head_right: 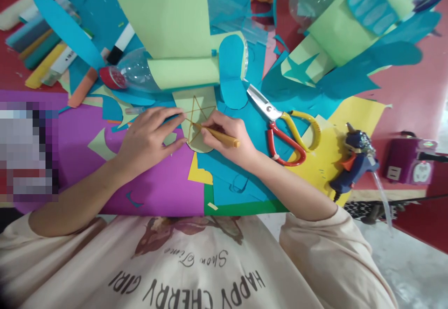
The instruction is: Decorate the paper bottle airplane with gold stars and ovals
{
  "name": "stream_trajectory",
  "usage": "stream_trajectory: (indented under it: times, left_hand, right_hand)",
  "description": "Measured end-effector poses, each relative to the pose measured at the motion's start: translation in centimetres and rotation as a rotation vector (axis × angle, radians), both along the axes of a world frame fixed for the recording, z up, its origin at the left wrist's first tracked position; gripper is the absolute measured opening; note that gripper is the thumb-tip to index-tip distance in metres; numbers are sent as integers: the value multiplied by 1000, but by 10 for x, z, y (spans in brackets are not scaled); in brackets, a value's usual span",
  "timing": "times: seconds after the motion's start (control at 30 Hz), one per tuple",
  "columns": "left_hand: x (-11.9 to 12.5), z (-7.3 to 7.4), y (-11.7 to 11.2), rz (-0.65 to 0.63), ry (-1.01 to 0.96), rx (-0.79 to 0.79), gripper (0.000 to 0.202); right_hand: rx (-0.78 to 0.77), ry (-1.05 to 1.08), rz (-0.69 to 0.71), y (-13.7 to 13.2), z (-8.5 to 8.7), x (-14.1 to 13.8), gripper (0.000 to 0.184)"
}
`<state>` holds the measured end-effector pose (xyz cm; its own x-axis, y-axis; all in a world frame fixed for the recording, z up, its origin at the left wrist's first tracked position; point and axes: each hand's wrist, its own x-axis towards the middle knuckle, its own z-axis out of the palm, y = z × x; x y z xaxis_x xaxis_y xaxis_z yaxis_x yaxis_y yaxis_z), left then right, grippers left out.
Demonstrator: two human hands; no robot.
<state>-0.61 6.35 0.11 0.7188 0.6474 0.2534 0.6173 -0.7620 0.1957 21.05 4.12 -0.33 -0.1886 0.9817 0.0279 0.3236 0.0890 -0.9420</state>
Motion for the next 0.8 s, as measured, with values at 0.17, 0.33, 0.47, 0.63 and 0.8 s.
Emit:
stream_trajectory:
  times: [0.17, 0.33, 0.47, 0.63, 0.8]
  left_hand:
    - [-1, 0, -1, 4, 4, -37, 31]
    - [-1, 1, -1, 9, 2, -104, 33]
    - [0, 1, -2, 22, 3, -143, 32]
    - [1, 2, -2, 28, -7, -173, 33]
    - [1, 0, -2, 24, -8, -155, 32]
  right_hand:
    - [17, -15, 70, -2, -1, 1, 21]
    - [40, 13, -1, -3, -1, 1, 18]
    - [14, 14, -15, -3, -1, 1, 14]
    - [17, 6, -5, -3, -1, 2, 11]
    - [59, -41, 62, -4, 2, 3, 13]
